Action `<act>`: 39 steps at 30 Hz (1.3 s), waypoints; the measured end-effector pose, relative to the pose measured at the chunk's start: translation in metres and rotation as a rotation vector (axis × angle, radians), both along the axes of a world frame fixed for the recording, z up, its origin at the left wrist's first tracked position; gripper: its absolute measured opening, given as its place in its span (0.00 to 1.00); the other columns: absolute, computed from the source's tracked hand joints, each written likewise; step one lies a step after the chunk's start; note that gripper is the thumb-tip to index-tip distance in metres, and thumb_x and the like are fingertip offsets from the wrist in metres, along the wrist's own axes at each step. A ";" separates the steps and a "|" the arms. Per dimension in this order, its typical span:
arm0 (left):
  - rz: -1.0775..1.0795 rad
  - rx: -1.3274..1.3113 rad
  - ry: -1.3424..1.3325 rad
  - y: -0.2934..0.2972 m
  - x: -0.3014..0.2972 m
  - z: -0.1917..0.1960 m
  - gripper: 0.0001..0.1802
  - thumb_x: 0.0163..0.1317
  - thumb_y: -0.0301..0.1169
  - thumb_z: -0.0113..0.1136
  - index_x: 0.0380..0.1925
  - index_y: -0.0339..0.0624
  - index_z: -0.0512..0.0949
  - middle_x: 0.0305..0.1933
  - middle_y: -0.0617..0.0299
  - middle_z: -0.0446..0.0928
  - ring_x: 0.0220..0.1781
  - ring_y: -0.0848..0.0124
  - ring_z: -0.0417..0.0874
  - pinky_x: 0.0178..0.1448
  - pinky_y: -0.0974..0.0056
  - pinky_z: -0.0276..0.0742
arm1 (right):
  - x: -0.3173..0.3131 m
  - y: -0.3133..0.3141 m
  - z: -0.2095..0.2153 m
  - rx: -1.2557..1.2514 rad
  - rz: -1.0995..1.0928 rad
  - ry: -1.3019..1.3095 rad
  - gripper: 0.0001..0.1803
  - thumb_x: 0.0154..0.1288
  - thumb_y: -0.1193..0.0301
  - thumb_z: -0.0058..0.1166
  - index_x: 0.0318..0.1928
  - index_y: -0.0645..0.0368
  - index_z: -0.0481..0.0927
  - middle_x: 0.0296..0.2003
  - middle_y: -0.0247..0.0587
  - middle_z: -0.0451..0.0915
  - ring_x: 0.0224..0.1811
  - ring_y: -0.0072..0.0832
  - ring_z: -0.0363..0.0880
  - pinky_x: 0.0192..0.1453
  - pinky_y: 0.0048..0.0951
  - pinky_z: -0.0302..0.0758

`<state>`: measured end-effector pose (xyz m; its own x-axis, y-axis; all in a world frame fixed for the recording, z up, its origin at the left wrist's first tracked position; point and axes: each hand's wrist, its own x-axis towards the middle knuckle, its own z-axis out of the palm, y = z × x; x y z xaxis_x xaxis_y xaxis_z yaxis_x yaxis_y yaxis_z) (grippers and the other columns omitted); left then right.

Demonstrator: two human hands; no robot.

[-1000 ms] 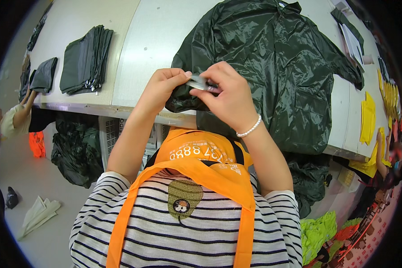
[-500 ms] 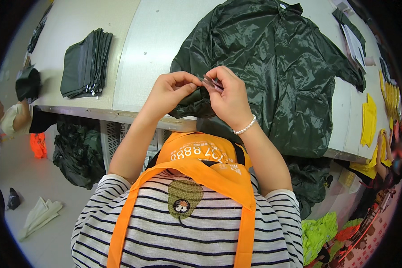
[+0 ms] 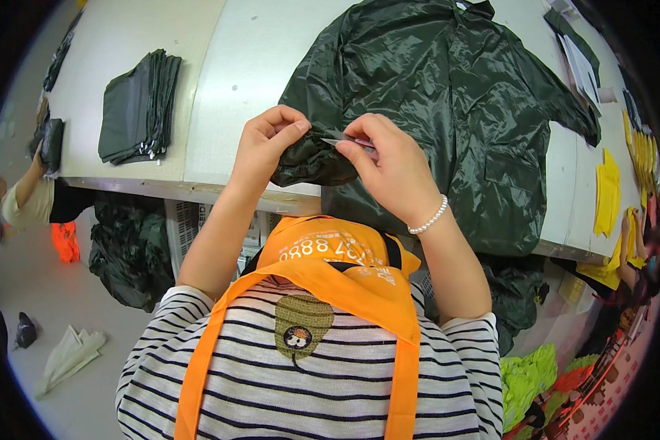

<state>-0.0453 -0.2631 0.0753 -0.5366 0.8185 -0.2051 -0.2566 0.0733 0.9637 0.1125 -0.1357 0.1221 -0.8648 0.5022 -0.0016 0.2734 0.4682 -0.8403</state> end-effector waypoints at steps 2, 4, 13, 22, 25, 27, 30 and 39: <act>-0.012 0.005 0.005 0.001 0.001 -0.002 0.04 0.61 0.26 0.61 0.33 0.36 0.79 0.29 0.69 0.78 0.32 0.85 0.75 0.37 0.79 0.69 | -0.001 0.000 0.000 0.004 0.021 -0.011 0.09 0.62 0.69 0.57 0.37 0.62 0.75 0.33 0.41 0.77 0.30 0.33 0.78 0.34 0.28 0.74; -0.031 0.008 0.023 0.001 0.002 -0.005 0.04 0.61 0.26 0.61 0.34 0.36 0.78 0.30 0.70 0.78 0.32 0.86 0.74 0.37 0.79 0.68 | -0.003 -0.001 0.000 -0.002 0.031 -0.002 0.09 0.62 0.69 0.57 0.36 0.62 0.76 0.32 0.41 0.77 0.29 0.33 0.78 0.34 0.27 0.74; -0.057 0.034 0.055 0.001 0.005 -0.001 0.04 0.61 0.26 0.62 0.34 0.37 0.79 0.30 0.71 0.78 0.32 0.87 0.74 0.37 0.81 0.67 | -0.006 0.000 -0.001 -0.025 0.053 -0.005 0.08 0.61 0.70 0.58 0.33 0.62 0.76 0.29 0.41 0.77 0.27 0.33 0.76 0.32 0.29 0.72; -0.053 0.034 0.066 -0.003 0.005 -0.002 0.04 0.62 0.27 0.61 0.33 0.38 0.78 0.28 0.72 0.76 0.30 0.88 0.72 0.34 0.81 0.65 | -0.005 0.000 -0.007 -0.082 0.024 0.024 0.08 0.60 0.71 0.59 0.34 0.63 0.77 0.29 0.40 0.77 0.27 0.29 0.76 0.32 0.26 0.72; -0.057 0.023 0.053 -0.006 0.003 -0.001 0.04 0.62 0.27 0.61 0.33 0.38 0.77 0.27 0.73 0.75 0.29 0.88 0.70 0.33 0.81 0.63 | -0.006 0.001 -0.017 -0.179 -0.016 0.106 0.08 0.60 0.72 0.60 0.35 0.64 0.77 0.29 0.40 0.77 0.27 0.26 0.75 0.32 0.25 0.72; -0.052 0.025 0.063 -0.007 0.003 -0.001 0.04 0.62 0.27 0.61 0.33 0.38 0.77 0.27 0.73 0.76 0.29 0.89 0.70 0.33 0.81 0.63 | -0.005 -0.001 -0.016 -0.157 0.018 0.085 0.09 0.59 0.72 0.60 0.35 0.65 0.77 0.29 0.40 0.77 0.27 0.25 0.75 0.32 0.24 0.71; -0.058 0.010 0.092 -0.008 0.004 0.001 0.05 0.62 0.27 0.60 0.33 0.38 0.77 0.27 0.73 0.75 0.29 0.89 0.70 0.33 0.81 0.63 | -0.007 -0.003 -0.010 -0.132 0.052 0.046 0.08 0.59 0.72 0.60 0.34 0.65 0.77 0.29 0.40 0.77 0.26 0.25 0.75 0.32 0.24 0.71; -0.078 -0.008 0.129 -0.012 0.006 -0.002 0.05 0.63 0.27 0.59 0.33 0.36 0.76 0.28 0.71 0.76 0.30 0.87 0.72 0.35 0.80 0.65 | -0.006 -0.002 -0.010 -0.132 0.021 0.024 0.09 0.58 0.71 0.62 0.34 0.63 0.78 0.29 0.39 0.77 0.27 0.25 0.75 0.33 0.24 0.73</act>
